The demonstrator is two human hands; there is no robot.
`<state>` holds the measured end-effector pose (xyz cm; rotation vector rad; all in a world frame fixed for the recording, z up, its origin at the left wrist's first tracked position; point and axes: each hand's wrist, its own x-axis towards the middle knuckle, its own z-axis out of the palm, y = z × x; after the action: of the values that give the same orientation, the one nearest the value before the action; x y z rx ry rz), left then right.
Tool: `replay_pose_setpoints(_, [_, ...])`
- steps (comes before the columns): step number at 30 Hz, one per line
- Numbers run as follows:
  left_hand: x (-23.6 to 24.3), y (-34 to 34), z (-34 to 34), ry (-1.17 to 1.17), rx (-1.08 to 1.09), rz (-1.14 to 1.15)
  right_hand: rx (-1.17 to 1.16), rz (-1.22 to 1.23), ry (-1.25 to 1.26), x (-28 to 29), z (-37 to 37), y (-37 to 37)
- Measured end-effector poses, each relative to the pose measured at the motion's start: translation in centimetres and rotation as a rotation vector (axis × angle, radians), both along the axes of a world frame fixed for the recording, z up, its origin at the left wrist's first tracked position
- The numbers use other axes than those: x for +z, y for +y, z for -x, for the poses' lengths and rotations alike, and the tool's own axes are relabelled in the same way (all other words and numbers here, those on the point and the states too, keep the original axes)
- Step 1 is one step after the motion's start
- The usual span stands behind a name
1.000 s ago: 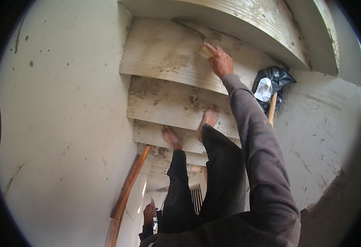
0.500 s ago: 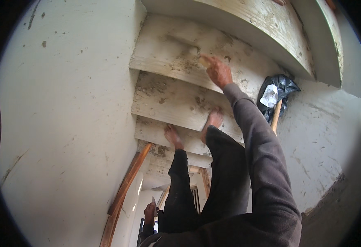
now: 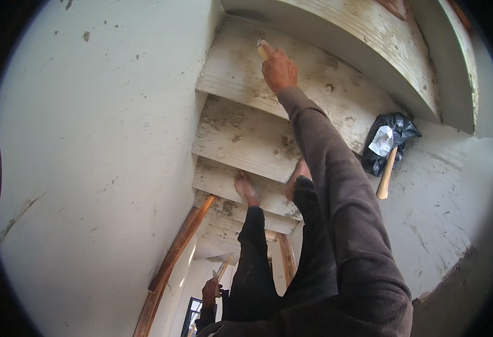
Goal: The person applies plaster to concrete stairs using a trowel, while holding a small rectangular board and receiving a wooden beam from another person.
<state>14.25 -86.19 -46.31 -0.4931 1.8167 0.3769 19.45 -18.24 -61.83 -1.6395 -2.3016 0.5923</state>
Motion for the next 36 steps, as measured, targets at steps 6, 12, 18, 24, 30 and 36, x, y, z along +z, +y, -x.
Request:
replay_pose_setpoints(6, [-0.6,-1.2,-0.8,0.003,0.0,-0.033,0.061,0.015,-0.036,-0.4,1.1,0.0])
replay_pose_setpoints(12, [-0.2,-0.5,-0.8,-0.005,-0.026,-0.019,0.175,0.082,0.075,-0.2,-2.8,-1.3])
replay_pose_setpoints(18, [-1.4,-2.4,-1.0,0.037,-0.103,-0.141,0.133,-0.002,0.017,-0.2,-1.0,-1.0])
replay_pose_setpoints(24, [-0.5,-1.5,-0.5,-0.019,0.014,-0.024,0.222,0.019,-0.029,-1.0,-1.7,-5.0])
replay_pose_setpoints(30, [-1.2,-0.8,-0.8,-0.044,-0.05,-0.062,0.404,0.129,-0.006,0.8,-3.6,-9.7])
replay_pose_setpoints(36, [-1.4,-0.8,-0.1,-0.045,-0.026,-0.015,0.401,0.17,0.085,2.0,-5.4,-11.6])
